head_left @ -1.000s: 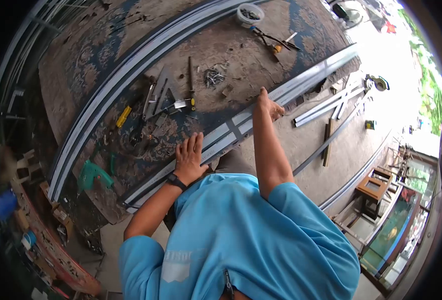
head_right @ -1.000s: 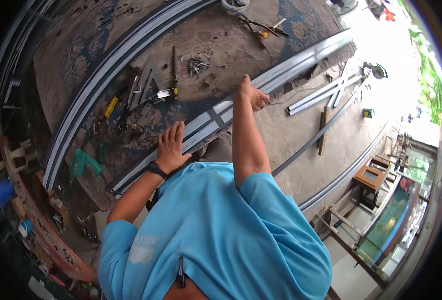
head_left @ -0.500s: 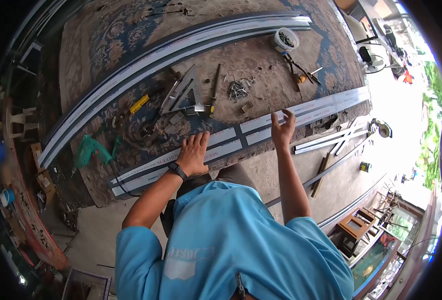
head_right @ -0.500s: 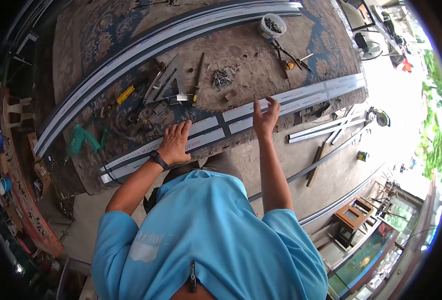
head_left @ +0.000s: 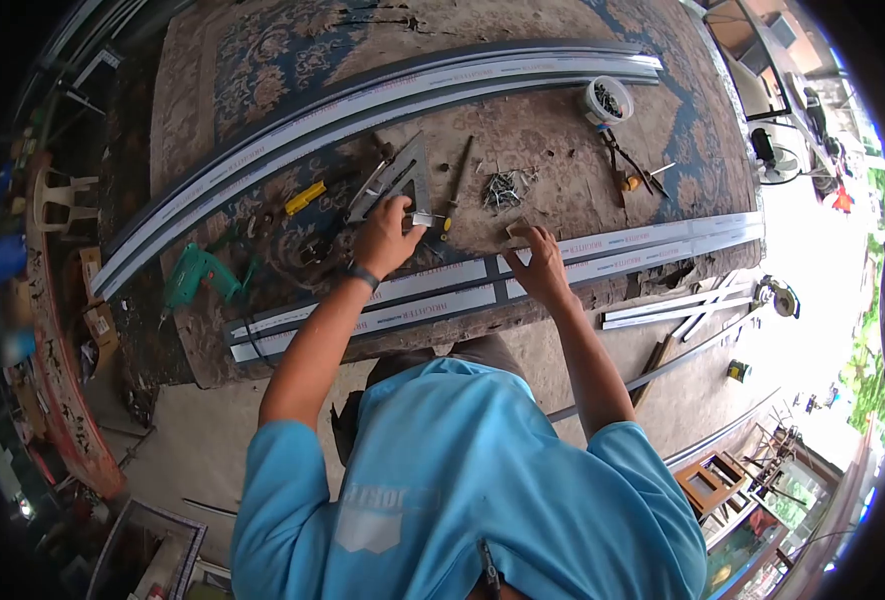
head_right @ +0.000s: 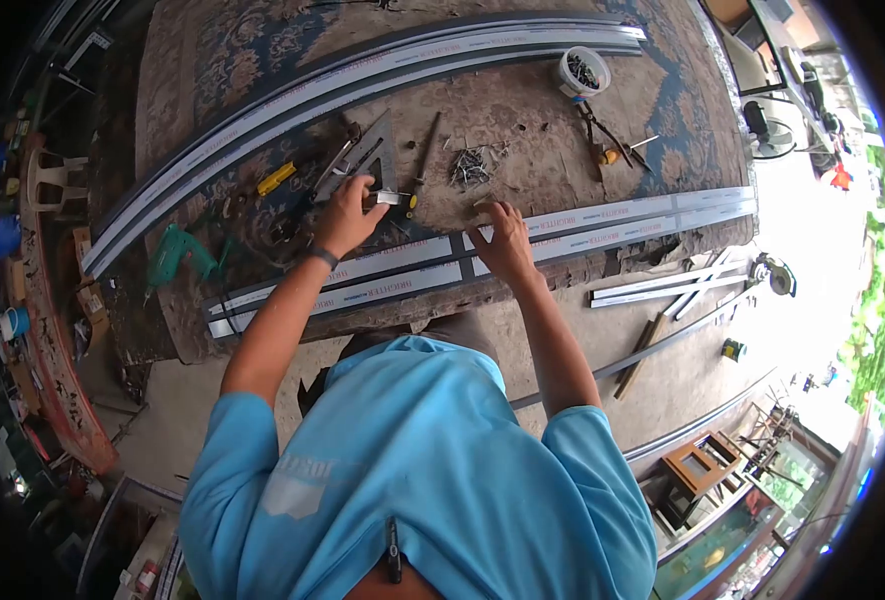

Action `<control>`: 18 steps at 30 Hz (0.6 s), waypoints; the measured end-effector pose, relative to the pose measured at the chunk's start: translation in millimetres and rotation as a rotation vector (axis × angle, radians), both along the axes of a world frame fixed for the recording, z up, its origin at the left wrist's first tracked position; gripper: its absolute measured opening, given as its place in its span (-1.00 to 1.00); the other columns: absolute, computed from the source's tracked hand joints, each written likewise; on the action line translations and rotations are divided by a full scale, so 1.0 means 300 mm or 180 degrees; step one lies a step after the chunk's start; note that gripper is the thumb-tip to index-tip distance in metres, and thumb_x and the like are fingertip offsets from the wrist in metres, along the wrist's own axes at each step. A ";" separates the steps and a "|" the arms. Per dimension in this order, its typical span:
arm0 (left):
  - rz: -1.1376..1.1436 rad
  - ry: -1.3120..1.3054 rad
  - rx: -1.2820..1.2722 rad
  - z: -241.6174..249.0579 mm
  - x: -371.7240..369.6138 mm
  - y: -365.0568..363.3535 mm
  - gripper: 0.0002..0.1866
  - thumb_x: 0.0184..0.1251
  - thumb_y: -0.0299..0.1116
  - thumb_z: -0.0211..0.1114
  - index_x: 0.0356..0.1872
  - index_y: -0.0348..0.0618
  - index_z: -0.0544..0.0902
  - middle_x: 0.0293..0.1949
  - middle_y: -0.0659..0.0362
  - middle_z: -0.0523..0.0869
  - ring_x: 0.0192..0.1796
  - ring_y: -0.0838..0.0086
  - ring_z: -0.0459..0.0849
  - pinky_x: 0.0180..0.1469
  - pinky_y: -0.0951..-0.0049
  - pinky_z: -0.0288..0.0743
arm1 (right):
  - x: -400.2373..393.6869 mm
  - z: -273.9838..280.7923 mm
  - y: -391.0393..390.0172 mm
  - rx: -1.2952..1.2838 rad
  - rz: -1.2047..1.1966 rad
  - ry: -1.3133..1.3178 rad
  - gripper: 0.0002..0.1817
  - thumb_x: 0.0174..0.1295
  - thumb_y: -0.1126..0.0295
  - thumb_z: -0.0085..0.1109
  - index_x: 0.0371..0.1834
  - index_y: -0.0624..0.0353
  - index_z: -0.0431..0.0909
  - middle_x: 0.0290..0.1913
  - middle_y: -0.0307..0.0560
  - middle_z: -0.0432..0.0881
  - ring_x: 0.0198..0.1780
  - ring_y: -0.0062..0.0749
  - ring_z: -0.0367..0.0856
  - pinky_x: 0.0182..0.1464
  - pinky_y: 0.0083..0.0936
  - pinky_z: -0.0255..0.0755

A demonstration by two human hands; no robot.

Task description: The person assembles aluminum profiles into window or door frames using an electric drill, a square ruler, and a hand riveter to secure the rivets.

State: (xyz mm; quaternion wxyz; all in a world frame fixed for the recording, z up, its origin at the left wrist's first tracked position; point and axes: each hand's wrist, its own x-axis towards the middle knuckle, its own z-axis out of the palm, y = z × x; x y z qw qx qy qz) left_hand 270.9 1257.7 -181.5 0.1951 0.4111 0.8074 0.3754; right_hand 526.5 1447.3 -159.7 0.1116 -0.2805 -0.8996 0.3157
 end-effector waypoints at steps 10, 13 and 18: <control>0.0583 -0.1162 0.0379 -0.035 -0.069 -0.043 -0.84 0.43 -0.38 0.44 -0.15 -0.29 0.77 -0.42 0.12 0.83 -0.36 0.47 0.81 -0.26 0.36 0.66 | -0.204 0.016 -0.111 -0.1062 -0.0008 0.0381 -0.69 0.26 0.40 0.43 0.05 0.20 0.67 -0.07 0.11 0.76 -0.12 0.10 0.77 -0.03 -0.11 0.66; 0.1266 -0.1692 0.0667 -0.055 -0.127 -0.094 -0.82 0.55 -0.41 0.37 0.03 -0.27 0.75 -0.38 0.24 0.79 -0.37 0.64 0.75 -0.34 0.55 0.63 | -0.280 -0.032 -0.146 -0.1190 0.0082 0.0270 -0.73 0.27 0.39 0.41 0.02 0.15 0.68 -0.05 0.10 0.76 -0.10 0.13 0.77 -0.01 -0.09 0.66; 0.1057 -0.1270 0.0174 -0.045 -0.166 -0.174 -0.71 0.47 -0.46 0.41 0.14 -0.28 0.71 -0.18 0.04 0.89 -0.30 0.43 0.86 -0.17 0.41 0.74 | -0.411 -0.087 -0.208 -0.0445 0.0520 -0.0026 -0.79 0.27 0.35 0.37 -0.05 0.09 0.69 -0.02 0.08 0.75 0.04 0.15 0.74 0.06 -0.03 0.66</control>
